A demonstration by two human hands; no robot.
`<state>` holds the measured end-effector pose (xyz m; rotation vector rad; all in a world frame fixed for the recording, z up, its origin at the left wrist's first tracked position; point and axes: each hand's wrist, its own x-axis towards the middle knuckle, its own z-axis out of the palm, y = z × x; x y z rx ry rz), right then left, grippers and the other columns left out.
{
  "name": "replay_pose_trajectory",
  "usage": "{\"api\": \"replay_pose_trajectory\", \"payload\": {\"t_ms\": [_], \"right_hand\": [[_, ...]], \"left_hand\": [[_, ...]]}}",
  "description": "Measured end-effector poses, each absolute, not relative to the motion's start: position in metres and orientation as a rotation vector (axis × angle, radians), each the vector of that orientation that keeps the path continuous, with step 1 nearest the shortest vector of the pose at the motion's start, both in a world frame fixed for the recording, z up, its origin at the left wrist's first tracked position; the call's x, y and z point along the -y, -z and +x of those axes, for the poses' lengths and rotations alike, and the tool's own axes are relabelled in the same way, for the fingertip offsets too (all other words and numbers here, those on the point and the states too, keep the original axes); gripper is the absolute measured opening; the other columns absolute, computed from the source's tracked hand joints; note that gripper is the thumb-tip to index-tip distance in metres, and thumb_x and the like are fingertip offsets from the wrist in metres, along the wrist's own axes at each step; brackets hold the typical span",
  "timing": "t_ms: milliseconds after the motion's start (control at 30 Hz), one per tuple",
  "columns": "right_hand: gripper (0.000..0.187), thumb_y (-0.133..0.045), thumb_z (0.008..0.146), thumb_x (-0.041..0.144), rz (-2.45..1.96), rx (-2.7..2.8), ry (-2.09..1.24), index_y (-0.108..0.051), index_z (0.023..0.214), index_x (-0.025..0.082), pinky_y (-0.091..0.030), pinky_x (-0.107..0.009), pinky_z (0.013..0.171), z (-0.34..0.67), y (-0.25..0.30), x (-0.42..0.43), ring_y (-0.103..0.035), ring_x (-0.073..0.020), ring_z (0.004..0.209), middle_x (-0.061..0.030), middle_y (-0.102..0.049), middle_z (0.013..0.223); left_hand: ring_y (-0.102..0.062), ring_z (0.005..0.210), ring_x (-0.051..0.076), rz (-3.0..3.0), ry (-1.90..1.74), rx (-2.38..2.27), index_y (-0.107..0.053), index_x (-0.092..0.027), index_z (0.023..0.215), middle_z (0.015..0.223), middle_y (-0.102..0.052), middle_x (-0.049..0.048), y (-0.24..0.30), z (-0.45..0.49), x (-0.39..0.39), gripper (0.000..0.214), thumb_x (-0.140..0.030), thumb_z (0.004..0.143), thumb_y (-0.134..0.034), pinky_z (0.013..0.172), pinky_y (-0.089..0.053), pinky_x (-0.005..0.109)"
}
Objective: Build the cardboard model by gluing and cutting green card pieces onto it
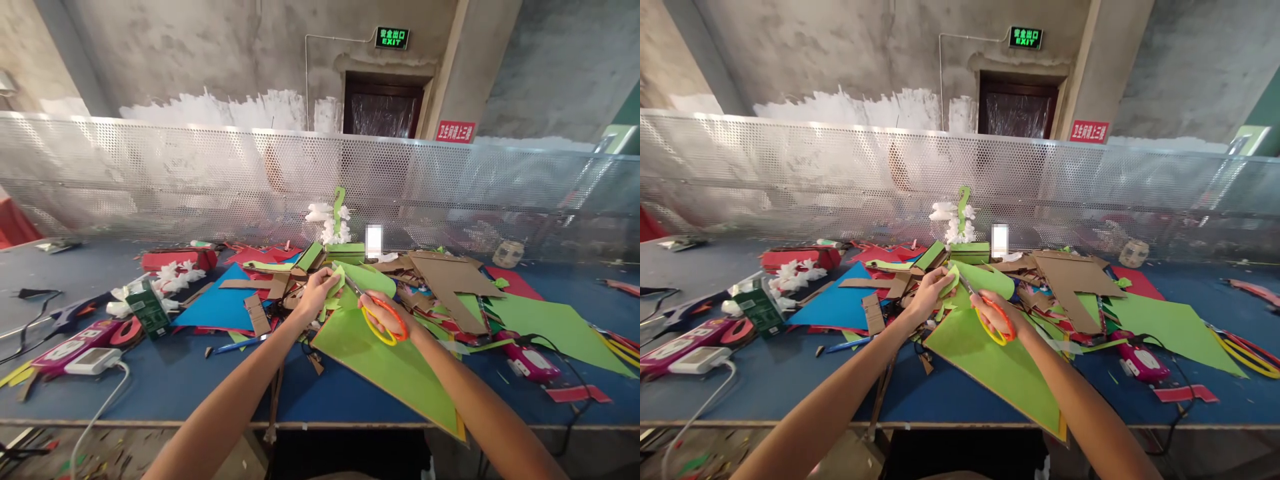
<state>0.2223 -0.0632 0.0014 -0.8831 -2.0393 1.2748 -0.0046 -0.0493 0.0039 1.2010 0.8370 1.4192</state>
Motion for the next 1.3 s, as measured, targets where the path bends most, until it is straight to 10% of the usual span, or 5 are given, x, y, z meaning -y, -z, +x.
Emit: {"api": "replay_pose_trajectory", "payload": {"t_ms": [300,533,767,967,1300], "right_hand": [[0.073,-0.047,0.089,0.091,-0.429,1.846,-1.466,-0.059,0.107,0.021,-0.032,-0.022,0.041,0.26,-0.014,0.051,-0.038,-0.0083,0.042,0.0059,-0.051,0.062],[0.053,-0.062,0.093,0.075,-0.726,1.706,-1.04,-0.058,0.103,0.023,-0.045,-0.024,0.044,0.279,-0.021,0.031,-0.053,-0.0118,0.046,0.0021,-0.064,0.068],[0.058,-0.064,0.086,0.08,-0.959,1.515,-0.818,-0.057,0.095,0.023,-0.043,-0.022,0.038,0.286,-0.012,0.01,-0.056,-0.0121,0.045,0.0009,-0.067,0.067],[0.066,-0.064,0.081,0.087,-0.922,1.273,-0.886,-0.059,0.1,0.024,-0.043,-0.023,0.04,0.298,-0.01,0.0,-0.054,-0.0117,0.045,0.0005,-0.066,0.067],[0.065,-0.066,0.082,0.086,-0.905,1.281,-0.934,-0.059,0.098,0.023,-0.042,-0.023,0.041,0.305,-0.004,-0.004,-0.052,-0.0109,0.045,0.0007,-0.065,0.065]], "left_hand": [[-0.052,0.063,0.012,1.388,-1.595,-0.638,-0.056,-0.021,0.076,0.073,-0.055,-0.0015,-0.014,-0.043,0.045,0.037,-0.047,0.078,-0.083,0.058,-0.043,0.025],[-0.054,0.137,0.035,2.075,-1.284,-0.973,-0.068,-0.022,0.083,0.14,-0.061,0.0162,-0.002,-0.044,0.032,0.039,-0.059,0.083,-0.078,0.117,-0.039,0.051],[-0.054,0.066,0.014,2.194,-0.699,-0.891,-0.069,-0.017,0.08,0.072,-0.063,0.0008,-0.011,-0.029,0.055,0.039,-0.054,0.082,-0.081,0.067,-0.046,0.028],[-0.049,0.052,0.012,1.484,-1.225,-0.609,-0.056,-0.02,0.067,0.06,-0.054,-0.0017,-0.022,-0.055,0.063,0.054,-0.063,0.063,-0.089,0.051,-0.04,0.025],[-0.051,0.051,0.017,2.345,-0.636,-0.962,-0.066,-0.023,0.068,0.062,-0.06,0.0001,0.004,-0.062,0.032,0.018,-0.033,0.075,-0.079,0.051,-0.037,0.028]]}}
